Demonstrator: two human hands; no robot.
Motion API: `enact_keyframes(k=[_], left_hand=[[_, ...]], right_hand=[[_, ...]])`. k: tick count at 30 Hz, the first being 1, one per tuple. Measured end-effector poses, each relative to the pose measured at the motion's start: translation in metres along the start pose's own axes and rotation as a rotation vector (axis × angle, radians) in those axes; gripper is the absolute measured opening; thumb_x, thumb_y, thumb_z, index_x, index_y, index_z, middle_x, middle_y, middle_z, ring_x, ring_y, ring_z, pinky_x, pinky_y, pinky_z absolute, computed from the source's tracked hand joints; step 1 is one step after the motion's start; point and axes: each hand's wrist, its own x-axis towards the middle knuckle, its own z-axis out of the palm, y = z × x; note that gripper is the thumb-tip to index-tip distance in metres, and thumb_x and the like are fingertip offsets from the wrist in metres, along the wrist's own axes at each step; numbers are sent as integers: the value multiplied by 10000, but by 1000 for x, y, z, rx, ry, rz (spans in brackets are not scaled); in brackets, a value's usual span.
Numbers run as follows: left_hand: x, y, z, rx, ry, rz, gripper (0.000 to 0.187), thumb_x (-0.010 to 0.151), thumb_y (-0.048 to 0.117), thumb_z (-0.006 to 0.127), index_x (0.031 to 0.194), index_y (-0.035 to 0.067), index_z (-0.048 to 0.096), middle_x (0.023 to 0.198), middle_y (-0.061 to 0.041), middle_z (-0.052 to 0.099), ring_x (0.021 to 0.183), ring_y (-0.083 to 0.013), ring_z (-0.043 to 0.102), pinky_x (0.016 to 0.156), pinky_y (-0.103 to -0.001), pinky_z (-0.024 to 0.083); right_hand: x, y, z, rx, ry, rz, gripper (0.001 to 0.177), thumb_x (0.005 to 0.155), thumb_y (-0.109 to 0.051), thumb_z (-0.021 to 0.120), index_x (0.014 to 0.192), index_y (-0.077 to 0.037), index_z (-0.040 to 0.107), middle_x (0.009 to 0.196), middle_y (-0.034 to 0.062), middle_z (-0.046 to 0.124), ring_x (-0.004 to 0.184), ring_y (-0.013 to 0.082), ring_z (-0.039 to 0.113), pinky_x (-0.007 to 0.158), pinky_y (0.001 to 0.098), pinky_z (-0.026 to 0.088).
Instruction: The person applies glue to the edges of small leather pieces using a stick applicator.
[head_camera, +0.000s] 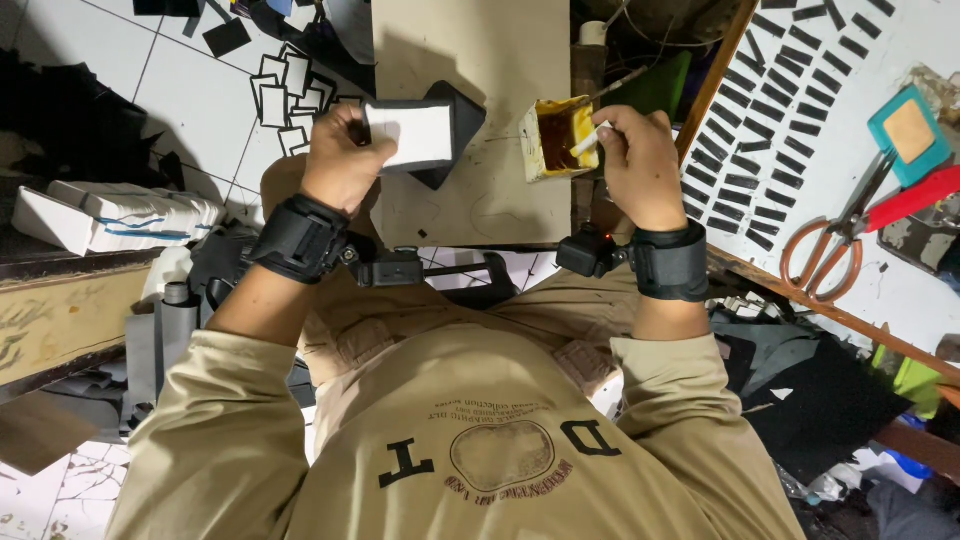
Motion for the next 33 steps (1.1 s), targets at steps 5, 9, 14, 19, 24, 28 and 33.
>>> enact_keyframes(k=[5,9,14,19,24,28,33], left_hand=[[-14,47,2,12,-179,-277,509,859,-5,748,1332,17,559,946,-116,691,685,-183,595,554,-304,488],[-17,46,-4,-55,-184,-480,547,884,18,779,1389,79,578,770,-117,614,446,-194,459,315,-344,329],[-31,99,13,-469,-241,-269,363,825,-77,767,1158,9,652,953,-61,737,753,-118,692,637,-262,566],[-47,116,24,-407,-252,-102,198,898,-61,786,1057,0,685,1010,-69,752,866,-132,708,801,-281,590],[-65,143,37,-283,-325,88,289,971,-52,762,1229,-7,640,1097,-36,696,980,-71,653,884,-249,572],[-77,171,43,-360,-357,-31,408,954,-61,711,1348,-8,619,1166,-46,710,1009,-94,692,892,-254,580],[-87,198,47,-293,-390,19,485,968,-67,654,1436,14,558,1265,-39,690,1056,-70,675,948,-245,575]], right_hand=[[-5,4,-2,27,-62,-49,124,1030,-74,666,1148,-77,704,889,99,688,872,293,529,783,401,448],[-3,-31,-47,306,-174,77,168,1071,-60,636,1222,-107,693,1006,17,675,907,151,558,781,297,463],[-7,-64,-107,543,58,-51,156,1152,-19,591,1299,-3,644,1064,34,674,918,86,576,802,208,456],[-17,-93,-117,654,245,-26,177,1093,-53,597,1227,62,590,1076,68,702,894,84,576,806,211,442],[-21,-107,-102,540,164,-206,92,1196,-54,600,1228,29,625,1157,89,698,1024,116,648,915,228,510],[-9,-131,-99,309,167,-321,96,1130,-47,648,1216,-14,672,1147,90,740,935,164,578,831,254,471],[1,-146,-94,98,120,-502,221,1031,40,644,1224,-57,690,1242,57,727,1062,267,601,916,334,513]])
